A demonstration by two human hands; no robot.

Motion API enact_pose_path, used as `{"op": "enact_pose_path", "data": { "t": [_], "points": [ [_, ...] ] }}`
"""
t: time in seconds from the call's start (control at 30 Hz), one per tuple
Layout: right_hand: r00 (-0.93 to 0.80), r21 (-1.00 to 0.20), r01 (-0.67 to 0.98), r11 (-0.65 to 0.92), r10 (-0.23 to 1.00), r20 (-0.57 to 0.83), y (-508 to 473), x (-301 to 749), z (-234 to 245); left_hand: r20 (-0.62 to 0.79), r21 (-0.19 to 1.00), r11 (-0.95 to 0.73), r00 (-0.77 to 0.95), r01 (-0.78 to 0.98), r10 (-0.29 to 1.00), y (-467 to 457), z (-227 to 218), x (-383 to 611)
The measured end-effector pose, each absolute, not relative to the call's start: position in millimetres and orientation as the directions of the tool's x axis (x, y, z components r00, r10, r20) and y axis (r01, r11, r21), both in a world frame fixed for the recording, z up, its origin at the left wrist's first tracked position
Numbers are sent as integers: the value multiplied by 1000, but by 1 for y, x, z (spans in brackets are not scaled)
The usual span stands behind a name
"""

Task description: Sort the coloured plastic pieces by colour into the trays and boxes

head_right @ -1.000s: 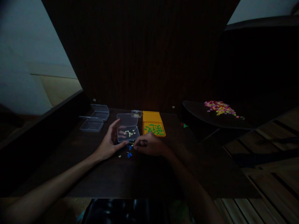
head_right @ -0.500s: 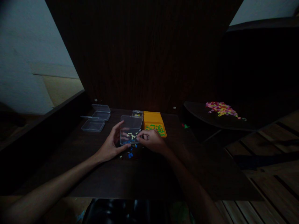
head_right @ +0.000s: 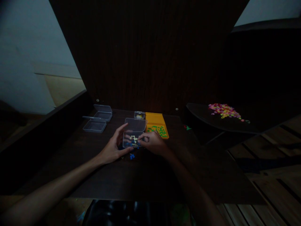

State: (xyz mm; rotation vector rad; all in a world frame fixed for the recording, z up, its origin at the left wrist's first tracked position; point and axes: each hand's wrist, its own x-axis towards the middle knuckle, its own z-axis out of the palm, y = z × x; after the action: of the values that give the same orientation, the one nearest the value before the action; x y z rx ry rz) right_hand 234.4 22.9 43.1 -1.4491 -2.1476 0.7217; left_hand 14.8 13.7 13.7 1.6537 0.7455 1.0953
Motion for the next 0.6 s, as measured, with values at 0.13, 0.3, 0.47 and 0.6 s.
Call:
{"op": "enact_pose_path", "data": {
  "t": [0.13,0.3,0.47,0.6],
  "points": [
    [-349,-646,693,321,933,89,24,234,42,318,942,-336,397,-25,861,14,13,15],
    [-321,-688,652,320,938,132,21,233,46,320,942,-335,392,-31,862,17,9,14],
    [-322,-834,472,286,936,139,13,240,50,311,943,-333,344,4,886,21,6,13],
    [-510,-813,473,340,858,62,10,242,51,311,943,-331,286,23,906,23,7,11]
  ]
}}
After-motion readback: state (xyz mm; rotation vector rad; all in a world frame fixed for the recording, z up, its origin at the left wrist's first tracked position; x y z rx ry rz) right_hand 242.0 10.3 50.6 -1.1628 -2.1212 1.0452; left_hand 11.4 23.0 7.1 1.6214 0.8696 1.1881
